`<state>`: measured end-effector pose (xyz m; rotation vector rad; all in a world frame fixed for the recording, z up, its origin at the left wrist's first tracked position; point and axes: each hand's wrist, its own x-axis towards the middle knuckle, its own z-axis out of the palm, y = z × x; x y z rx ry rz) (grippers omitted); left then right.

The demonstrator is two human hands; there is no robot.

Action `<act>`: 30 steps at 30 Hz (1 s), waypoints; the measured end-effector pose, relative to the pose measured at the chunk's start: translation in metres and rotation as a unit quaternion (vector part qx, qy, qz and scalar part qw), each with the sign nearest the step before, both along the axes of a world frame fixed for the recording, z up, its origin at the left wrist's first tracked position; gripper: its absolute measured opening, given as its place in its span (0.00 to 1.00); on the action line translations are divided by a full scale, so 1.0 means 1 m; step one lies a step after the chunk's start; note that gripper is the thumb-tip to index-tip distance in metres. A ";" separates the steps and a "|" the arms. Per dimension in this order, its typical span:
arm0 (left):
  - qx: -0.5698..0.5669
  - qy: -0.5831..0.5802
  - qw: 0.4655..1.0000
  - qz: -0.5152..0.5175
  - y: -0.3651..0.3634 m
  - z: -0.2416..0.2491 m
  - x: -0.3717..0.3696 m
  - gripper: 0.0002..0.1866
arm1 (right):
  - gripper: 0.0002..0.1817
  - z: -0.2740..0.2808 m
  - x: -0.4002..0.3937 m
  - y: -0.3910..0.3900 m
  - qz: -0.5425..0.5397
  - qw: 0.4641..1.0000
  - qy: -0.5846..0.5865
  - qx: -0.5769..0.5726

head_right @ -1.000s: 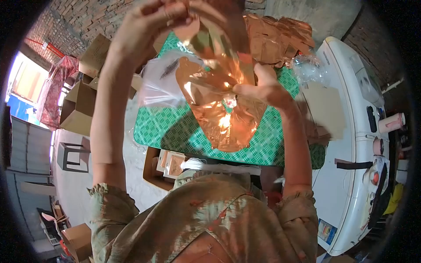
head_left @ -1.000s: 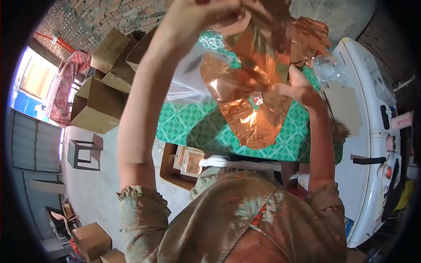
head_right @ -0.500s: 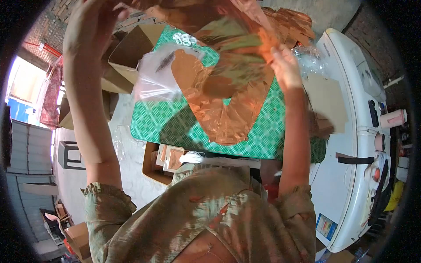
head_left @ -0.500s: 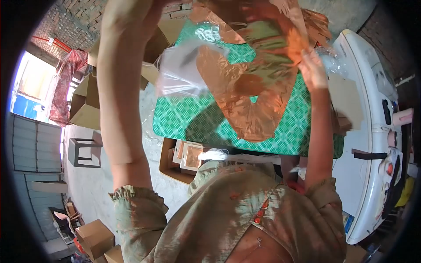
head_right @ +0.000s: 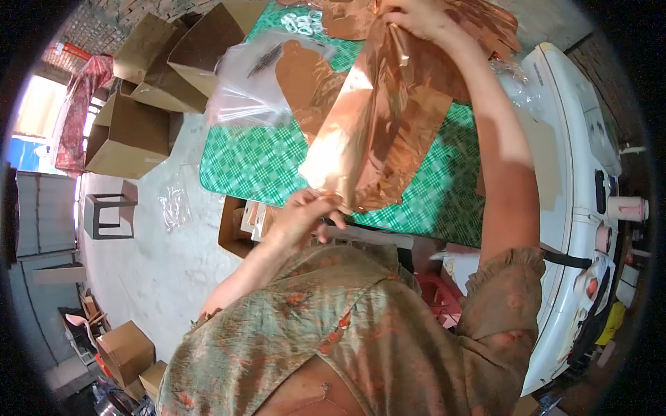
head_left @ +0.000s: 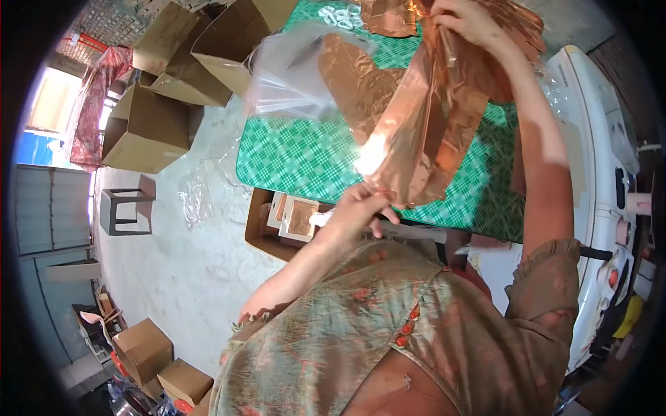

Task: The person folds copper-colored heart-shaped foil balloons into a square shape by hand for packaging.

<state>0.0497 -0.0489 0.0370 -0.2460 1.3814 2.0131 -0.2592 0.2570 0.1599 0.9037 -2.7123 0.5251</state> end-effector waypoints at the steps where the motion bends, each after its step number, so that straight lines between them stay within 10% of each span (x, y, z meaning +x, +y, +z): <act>1: 0.025 -0.014 1.000 0.002 0.009 -0.005 0.005 0.11 | 0.10 -0.017 -0.005 -0.010 0.018 1.000 -0.021 -0.002; 7: 0.044 -0.033 0.995 -0.089 0.029 -0.028 0.009 0.21 | 0.12 -0.102 -0.049 -0.038 0.017 0.968 -0.028 0.249; 8: 0.054 -0.030 0.992 -0.111 0.028 -0.031 0.010 0.26 | 0.11 -0.108 -0.040 -0.041 0.041 0.989 -0.011 0.145; 11: 0.069 -0.024 0.989 -0.127 0.025 -0.032 0.020 0.27 | 0.12 -0.091 -0.032 -0.057 0.022 0.948 -0.226 0.224; 17: -0.111 0.075 0.984 -0.116 0.005 -0.030 0.037 0.15 | 0.12 -0.121 -0.015 -0.052 0.116 0.970 0.175 0.123; 21: -0.371 0.501 0.782 0.027 -0.014 -0.026 0.033 0.12 | 0.18 -0.106 0.031 -0.050 0.064 0.969 0.233 0.059; 30: -0.438 0.612 0.645 -0.133 0.000 -0.027 -0.011 0.43 | 0.35 -0.158 0.175 0.008 -0.181 0.977 0.105 0.047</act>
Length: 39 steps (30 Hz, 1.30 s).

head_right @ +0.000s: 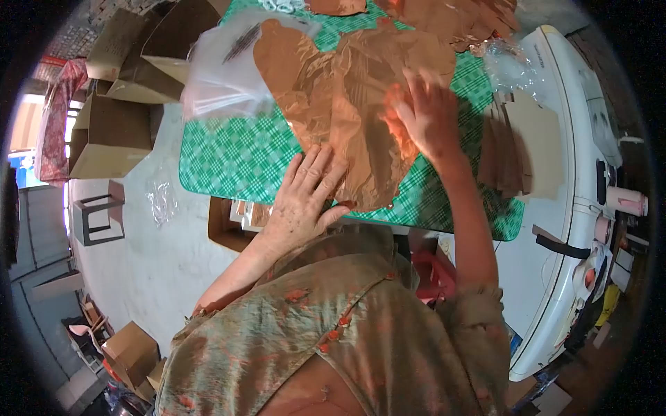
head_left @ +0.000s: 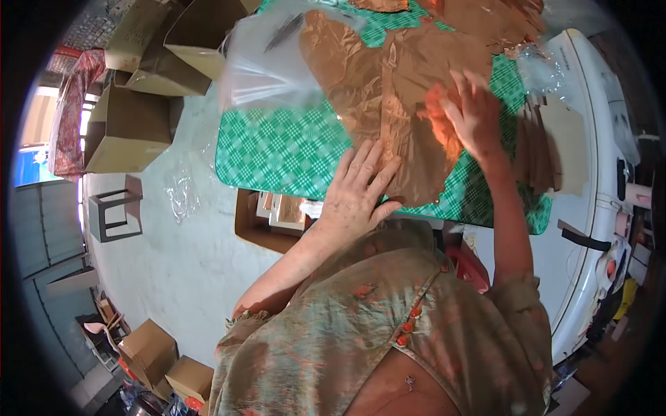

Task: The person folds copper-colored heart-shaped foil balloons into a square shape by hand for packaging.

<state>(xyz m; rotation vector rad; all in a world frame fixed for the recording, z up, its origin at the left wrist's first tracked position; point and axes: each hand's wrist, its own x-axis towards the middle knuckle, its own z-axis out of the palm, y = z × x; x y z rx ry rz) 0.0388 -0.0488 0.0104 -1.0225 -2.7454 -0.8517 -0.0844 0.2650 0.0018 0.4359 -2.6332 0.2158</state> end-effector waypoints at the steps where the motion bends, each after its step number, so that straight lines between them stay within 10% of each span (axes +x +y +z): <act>1: -0.006 0.002 1.000 0.002 0.000 -0.002 -0.001 0.43 | 0.37 0.006 0.019 -0.005 -0.038 0.998 -0.055 0.000; 26: -0.070 0.072 0.995 -0.021 -0.026 0.000 -0.049 0.33 | 0.43 0.001 0.087 -0.053 -0.091 0.992 -0.087 0.030; 39: 0.125 -0.078 0.989 -0.008 -0.040 0.000 -0.069 0.30 | 0.43 0.002 0.113 -0.083 -0.019 0.987 -0.157 0.040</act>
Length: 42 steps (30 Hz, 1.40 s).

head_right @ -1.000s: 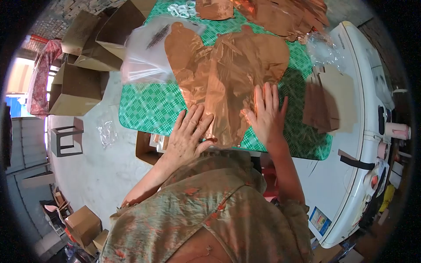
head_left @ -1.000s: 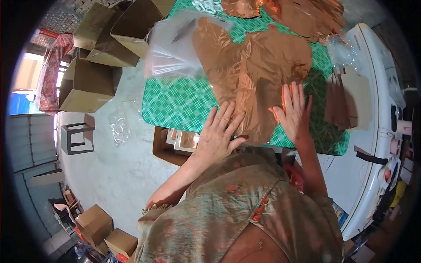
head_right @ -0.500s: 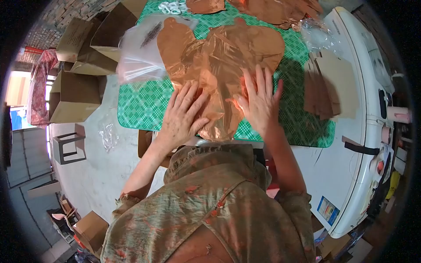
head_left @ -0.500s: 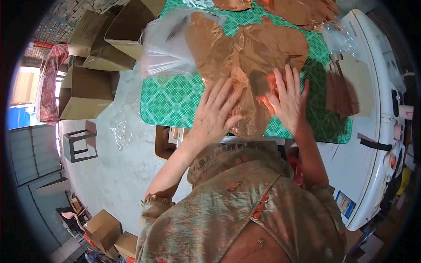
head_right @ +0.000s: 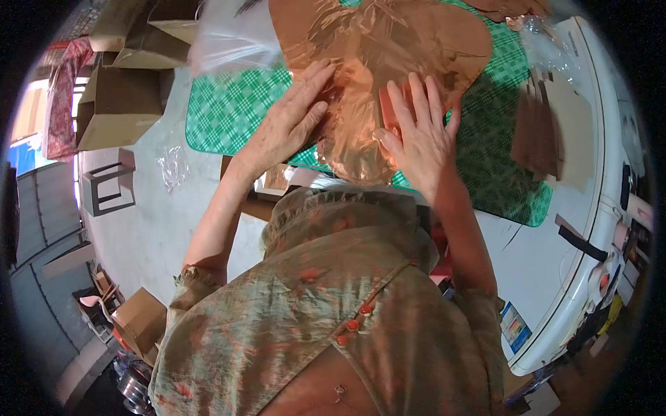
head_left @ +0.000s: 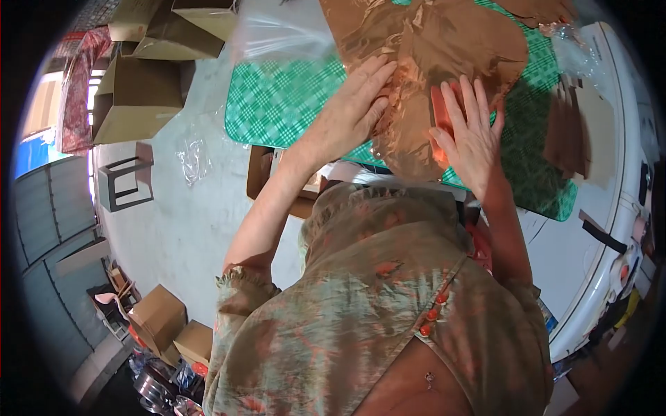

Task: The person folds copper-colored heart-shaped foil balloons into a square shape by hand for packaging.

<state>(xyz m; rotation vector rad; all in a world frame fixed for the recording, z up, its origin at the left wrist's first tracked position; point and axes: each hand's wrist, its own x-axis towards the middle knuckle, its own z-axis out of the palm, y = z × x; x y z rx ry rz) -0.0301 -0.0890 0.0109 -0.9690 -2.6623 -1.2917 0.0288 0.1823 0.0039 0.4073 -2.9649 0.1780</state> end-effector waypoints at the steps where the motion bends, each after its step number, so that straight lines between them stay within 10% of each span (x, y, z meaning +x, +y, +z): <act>1: -0.011 0.030 0.999 0.003 -0.001 -0.002 -0.001 0.29 | 0.45 0.002 0.005 -0.002 0.004 1.000 -0.008 -0.008; 42: -0.096 0.138 0.986 -0.023 0.059 -0.011 -0.014 0.30 | 0.32 0.001 0.012 -0.022 0.041 0.998 -0.032 -0.026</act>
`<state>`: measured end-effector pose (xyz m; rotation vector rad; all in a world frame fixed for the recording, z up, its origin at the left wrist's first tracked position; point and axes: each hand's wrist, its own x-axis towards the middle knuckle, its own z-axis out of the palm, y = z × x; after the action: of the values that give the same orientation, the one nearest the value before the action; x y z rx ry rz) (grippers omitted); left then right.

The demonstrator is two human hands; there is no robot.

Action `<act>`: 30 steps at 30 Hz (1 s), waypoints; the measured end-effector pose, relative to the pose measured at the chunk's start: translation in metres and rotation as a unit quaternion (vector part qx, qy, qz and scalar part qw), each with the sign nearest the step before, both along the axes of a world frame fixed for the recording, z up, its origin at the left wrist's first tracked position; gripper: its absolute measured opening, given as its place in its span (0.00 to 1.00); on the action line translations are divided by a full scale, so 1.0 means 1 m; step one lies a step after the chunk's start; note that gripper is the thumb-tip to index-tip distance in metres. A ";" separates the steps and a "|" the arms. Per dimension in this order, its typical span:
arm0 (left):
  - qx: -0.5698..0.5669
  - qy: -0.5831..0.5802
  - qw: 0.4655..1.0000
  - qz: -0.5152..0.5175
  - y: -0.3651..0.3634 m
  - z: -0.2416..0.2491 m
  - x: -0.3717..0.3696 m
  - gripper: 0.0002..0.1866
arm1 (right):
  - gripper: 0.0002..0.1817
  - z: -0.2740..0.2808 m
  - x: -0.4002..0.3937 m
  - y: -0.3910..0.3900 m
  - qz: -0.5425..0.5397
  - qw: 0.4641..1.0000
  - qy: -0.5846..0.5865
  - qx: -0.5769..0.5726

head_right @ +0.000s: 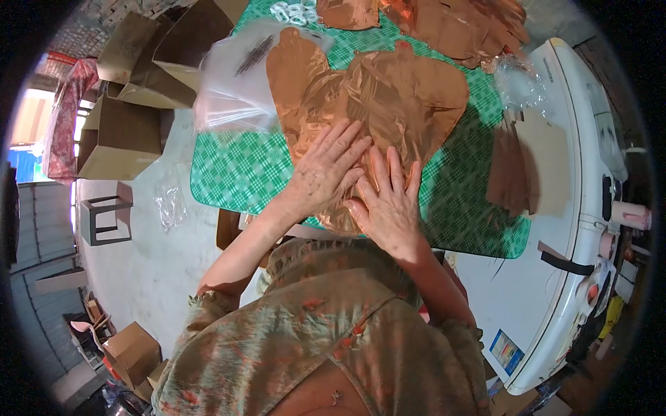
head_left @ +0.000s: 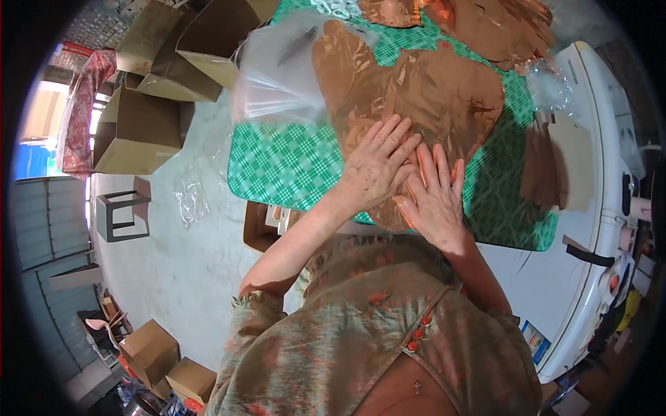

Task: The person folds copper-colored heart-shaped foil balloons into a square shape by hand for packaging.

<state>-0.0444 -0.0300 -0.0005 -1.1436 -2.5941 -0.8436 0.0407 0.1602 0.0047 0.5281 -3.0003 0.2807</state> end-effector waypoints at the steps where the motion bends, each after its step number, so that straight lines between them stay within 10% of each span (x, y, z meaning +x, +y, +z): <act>1: 0.003 -0.007 1.000 0.005 0.000 -0.001 0.000 0.30 | 0.32 0.000 0.000 0.000 0.000 1.000 0.004 0.002; 30: -0.017 -0.012 0.999 0.049 0.002 0.001 0.004 0.34 | 0.49 0.013 -0.014 0.018 -0.057 0.997 0.043 -0.037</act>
<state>-0.0400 -0.0284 0.0001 -1.0104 -2.6697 -0.7999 0.0268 0.1777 0.0181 0.3528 -2.9108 0.3489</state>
